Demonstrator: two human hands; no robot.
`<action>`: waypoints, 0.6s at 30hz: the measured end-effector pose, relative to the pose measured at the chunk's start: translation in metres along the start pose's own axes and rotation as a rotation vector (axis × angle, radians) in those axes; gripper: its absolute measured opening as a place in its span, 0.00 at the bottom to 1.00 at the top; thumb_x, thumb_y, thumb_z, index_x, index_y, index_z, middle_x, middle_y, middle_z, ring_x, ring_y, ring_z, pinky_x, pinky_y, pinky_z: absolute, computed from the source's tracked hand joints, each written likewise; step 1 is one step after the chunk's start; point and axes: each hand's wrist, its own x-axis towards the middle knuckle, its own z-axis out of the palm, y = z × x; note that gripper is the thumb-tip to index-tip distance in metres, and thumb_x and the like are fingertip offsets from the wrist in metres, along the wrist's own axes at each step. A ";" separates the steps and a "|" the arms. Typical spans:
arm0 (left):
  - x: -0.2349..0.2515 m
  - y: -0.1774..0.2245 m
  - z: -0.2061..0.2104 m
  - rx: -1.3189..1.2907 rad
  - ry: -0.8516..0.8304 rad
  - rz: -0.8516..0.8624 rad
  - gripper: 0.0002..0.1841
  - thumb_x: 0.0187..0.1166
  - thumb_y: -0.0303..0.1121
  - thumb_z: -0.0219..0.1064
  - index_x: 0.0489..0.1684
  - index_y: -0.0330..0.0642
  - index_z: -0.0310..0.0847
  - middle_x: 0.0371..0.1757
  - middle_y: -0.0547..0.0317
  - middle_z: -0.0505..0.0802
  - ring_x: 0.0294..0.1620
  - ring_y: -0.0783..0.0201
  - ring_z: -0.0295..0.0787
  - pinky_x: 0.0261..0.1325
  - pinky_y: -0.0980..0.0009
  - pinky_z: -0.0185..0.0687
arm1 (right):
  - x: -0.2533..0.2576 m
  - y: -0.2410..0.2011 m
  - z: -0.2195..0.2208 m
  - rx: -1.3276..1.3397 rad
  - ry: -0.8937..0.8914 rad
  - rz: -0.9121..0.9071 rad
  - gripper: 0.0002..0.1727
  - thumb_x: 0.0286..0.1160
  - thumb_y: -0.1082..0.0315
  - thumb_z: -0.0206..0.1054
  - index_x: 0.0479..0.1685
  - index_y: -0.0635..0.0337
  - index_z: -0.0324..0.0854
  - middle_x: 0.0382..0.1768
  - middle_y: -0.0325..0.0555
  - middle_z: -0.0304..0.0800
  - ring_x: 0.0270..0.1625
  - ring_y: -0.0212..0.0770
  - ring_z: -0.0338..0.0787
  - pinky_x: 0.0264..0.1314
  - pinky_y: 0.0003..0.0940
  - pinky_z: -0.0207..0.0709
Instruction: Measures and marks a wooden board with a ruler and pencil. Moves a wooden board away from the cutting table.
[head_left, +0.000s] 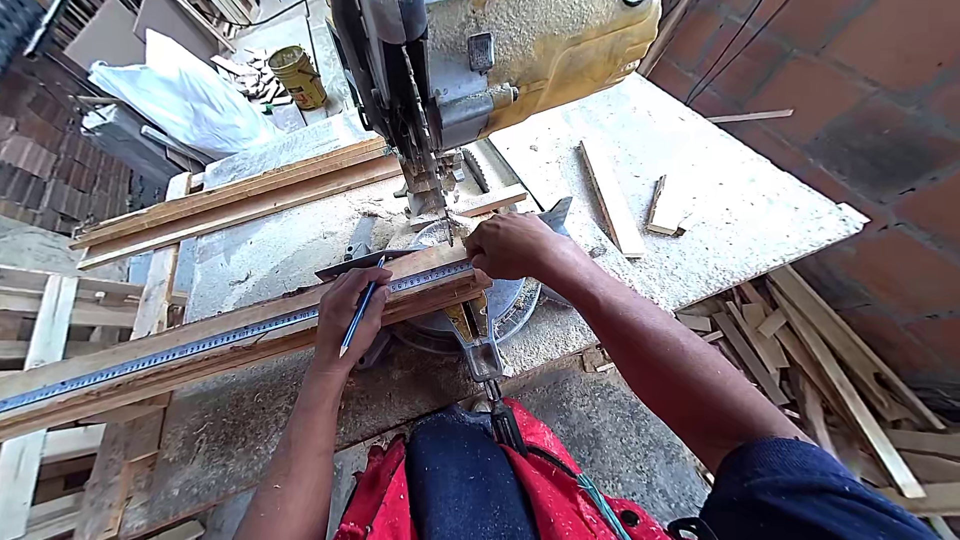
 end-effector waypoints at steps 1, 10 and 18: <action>0.000 0.000 0.000 0.002 -0.005 -0.004 0.10 0.81 0.32 0.68 0.56 0.46 0.89 0.51 0.63 0.94 0.55 0.68 0.90 0.63 0.66 0.87 | 0.000 0.000 0.000 -0.002 -0.001 0.001 0.08 0.76 0.54 0.65 0.37 0.41 0.89 0.33 0.42 0.90 0.43 0.50 0.90 0.38 0.61 0.75; 0.000 -0.004 0.001 -0.007 -0.008 -0.005 0.10 0.81 0.32 0.68 0.56 0.45 0.89 0.51 0.63 0.94 0.55 0.68 0.90 0.62 0.66 0.87 | 0.000 -0.002 0.000 -0.006 -0.001 0.013 0.08 0.76 0.54 0.65 0.37 0.40 0.89 0.34 0.42 0.91 0.44 0.51 0.90 0.40 0.61 0.76; 0.002 0.007 -0.002 0.007 0.064 -0.056 0.14 0.88 0.36 0.61 0.64 0.42 0.85 0.57 0.58 0.93 0.59 0.68 0.90 0.65 0.67 0.87 | -0.003 -0.004 0.001 0.001 0.031 0.015 0.08 0.75 0.55 0.66 0.39 0.41 0.90 0.33 0.43 0.91 0.44 0.53 0.90 0.41 0.63 0.76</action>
